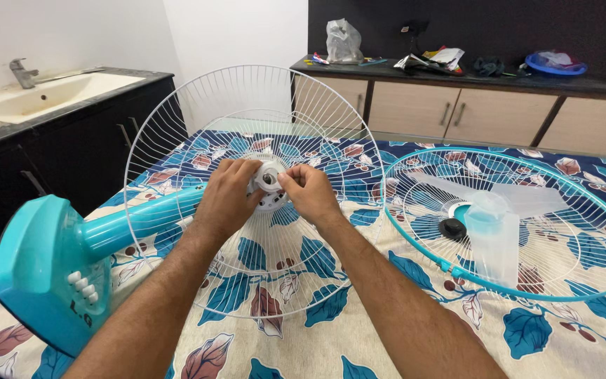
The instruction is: The person disassembles a teal LG table fan on a table. They remove the front grille, unscrew the central cap, detach the fan blades, and remove the rear grille using a screwdriver. The components are placed on the table.
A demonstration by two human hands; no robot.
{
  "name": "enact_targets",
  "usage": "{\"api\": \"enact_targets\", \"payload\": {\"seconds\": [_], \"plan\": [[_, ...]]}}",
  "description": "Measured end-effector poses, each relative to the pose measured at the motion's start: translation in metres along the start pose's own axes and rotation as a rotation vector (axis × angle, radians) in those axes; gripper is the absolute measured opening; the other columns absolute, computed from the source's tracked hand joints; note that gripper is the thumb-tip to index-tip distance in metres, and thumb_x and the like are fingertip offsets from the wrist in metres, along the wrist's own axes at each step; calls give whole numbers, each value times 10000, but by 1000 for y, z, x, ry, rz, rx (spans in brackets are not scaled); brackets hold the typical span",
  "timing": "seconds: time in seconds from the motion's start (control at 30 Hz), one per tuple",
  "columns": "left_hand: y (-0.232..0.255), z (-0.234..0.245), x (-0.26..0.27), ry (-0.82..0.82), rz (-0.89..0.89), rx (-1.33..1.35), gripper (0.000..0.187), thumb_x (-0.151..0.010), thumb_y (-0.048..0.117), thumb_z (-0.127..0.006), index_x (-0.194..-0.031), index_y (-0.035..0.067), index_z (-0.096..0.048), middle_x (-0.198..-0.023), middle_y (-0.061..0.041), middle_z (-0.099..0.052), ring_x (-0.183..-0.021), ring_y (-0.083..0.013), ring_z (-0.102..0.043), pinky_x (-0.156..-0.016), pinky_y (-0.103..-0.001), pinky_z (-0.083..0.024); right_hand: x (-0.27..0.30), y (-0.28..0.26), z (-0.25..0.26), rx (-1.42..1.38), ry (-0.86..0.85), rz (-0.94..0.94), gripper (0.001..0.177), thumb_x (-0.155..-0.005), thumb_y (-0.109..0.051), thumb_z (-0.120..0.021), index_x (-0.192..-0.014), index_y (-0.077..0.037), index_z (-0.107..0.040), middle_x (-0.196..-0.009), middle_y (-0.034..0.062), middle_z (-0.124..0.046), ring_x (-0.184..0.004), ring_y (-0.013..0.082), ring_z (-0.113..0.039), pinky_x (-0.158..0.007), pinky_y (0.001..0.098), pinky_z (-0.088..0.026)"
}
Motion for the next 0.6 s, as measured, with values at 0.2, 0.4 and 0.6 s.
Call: {"api": "enact_targets", "payload": {"seconds": [0.2, 0.4, 0.6], "plan": [[-8, -4, 0, 99, -62, 12, 437, -727, 124, -884, -1125, 21, -736, -1229, -118, -695, -1180, -305, -597, -1031, -436, -486, 3, 6, -3, -20, -4, 132, 233, -1001, -241, -649, -1048, -15, -682, -900, 59, -750, -796, 95, -709, -717, 264, -591], [-13, -11, 1, 134, -47, 36, 405, -752, 155, -883, -1101, 1, -749, -1236, -116, -685, -1181, -309, -581, -1010, -442, -477, 6, 9, -7, -211, -1, 144, 236, -1016, -227, -636, -1103, -12, -676, -931, 43, -742, -835, 77, -686, -758, 258, -573], [-15, -12, 0, 140, -66, 10, 336, -786, 165, -867, -1075, 26, -770, -1197, -91, -697, -1120, -295, -603, -980, -443, -493, 1, 8, -12, -231, 37, 72, 233, -1021, -221, -641, -1106, -8, -681, -901, 59, -734, -768, 91, -655, -704, 264, -558]]}}
Point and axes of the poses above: each hand's wrist, its own x-axis away from the middle knuckle, its own z-axis out of the back of the hand, y = z × x, the point moved 2 cm from there along -x, towards the middle knuckle
